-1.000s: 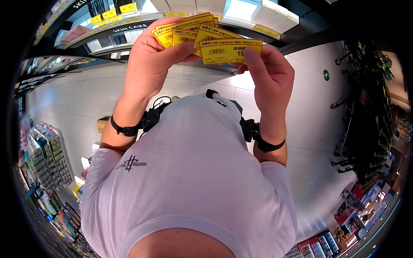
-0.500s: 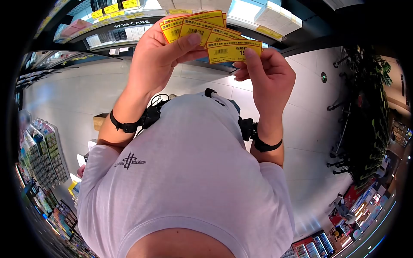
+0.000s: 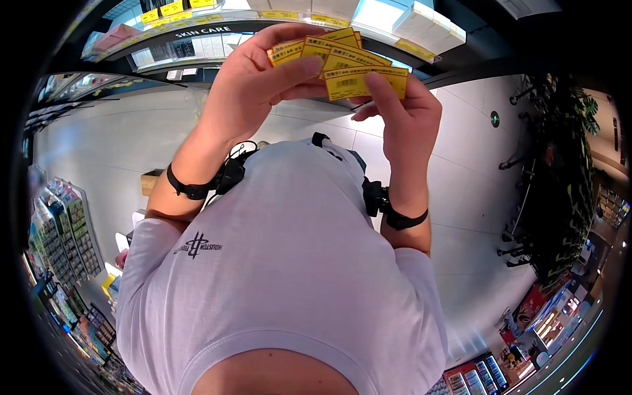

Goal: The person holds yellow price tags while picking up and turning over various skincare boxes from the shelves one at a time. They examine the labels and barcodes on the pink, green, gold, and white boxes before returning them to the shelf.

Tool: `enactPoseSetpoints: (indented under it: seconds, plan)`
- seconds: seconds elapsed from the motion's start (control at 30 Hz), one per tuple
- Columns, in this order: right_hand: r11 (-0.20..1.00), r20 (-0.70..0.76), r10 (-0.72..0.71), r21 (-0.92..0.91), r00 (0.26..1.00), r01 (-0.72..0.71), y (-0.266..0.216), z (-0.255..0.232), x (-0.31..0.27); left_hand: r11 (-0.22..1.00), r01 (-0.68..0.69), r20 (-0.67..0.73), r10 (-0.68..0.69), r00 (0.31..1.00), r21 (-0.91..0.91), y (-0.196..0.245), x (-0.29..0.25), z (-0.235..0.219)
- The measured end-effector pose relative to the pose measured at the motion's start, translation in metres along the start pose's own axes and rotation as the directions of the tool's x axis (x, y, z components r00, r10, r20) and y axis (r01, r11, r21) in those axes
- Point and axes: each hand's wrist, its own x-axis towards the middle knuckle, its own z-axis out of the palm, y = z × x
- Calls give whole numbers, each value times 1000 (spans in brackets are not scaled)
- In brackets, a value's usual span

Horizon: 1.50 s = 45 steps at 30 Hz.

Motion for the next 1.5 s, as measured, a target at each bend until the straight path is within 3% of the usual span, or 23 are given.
enactPoseSetpoints:
  seconds: [0.1,0.2,0.33,0.83,0.97,1.3,1.33,1.4,1.5]
  plan:
    - [1000,-44,23,14,999,-23,-2,-8,0,988,95,13,-94,995,-122,5,-3,-1]
    - [999,-69,46,24,997,-44,-2,-16,0,956,141,95,-120,988,-257,9,-5,-10]
    - [997,-76,51,70,996,-45,-4,-26,0,942,144,156,-100,983,-303,11,-3,-14]
    - [994,-38,-2,112,999,6,-9,-37,0,978,132,133,-111,985,-162,13,1,-12]
    - [995,-28,3,102,1000,0,-10,-36,0,995,92,76,-90,993,-27,11,3,-13]
    - [995,-2,-40,-88,999,39,-11,-20,-4,981,-91,-34,98,995,172,9,4,-7]
    - [992,-17,-48,-117,999,45,-11,-17,-4,981,-92,-36,99,994,172,10,4,-8]
    - [988,-15,-61,-141,998,58,-10,-12,-4,934,-78,-55,104,993,348,13,4,-8]
    - [983,-13,-71,-168,997,68,-9,-8,-1,926,-76,-66,109,992,371,13,5,-9]
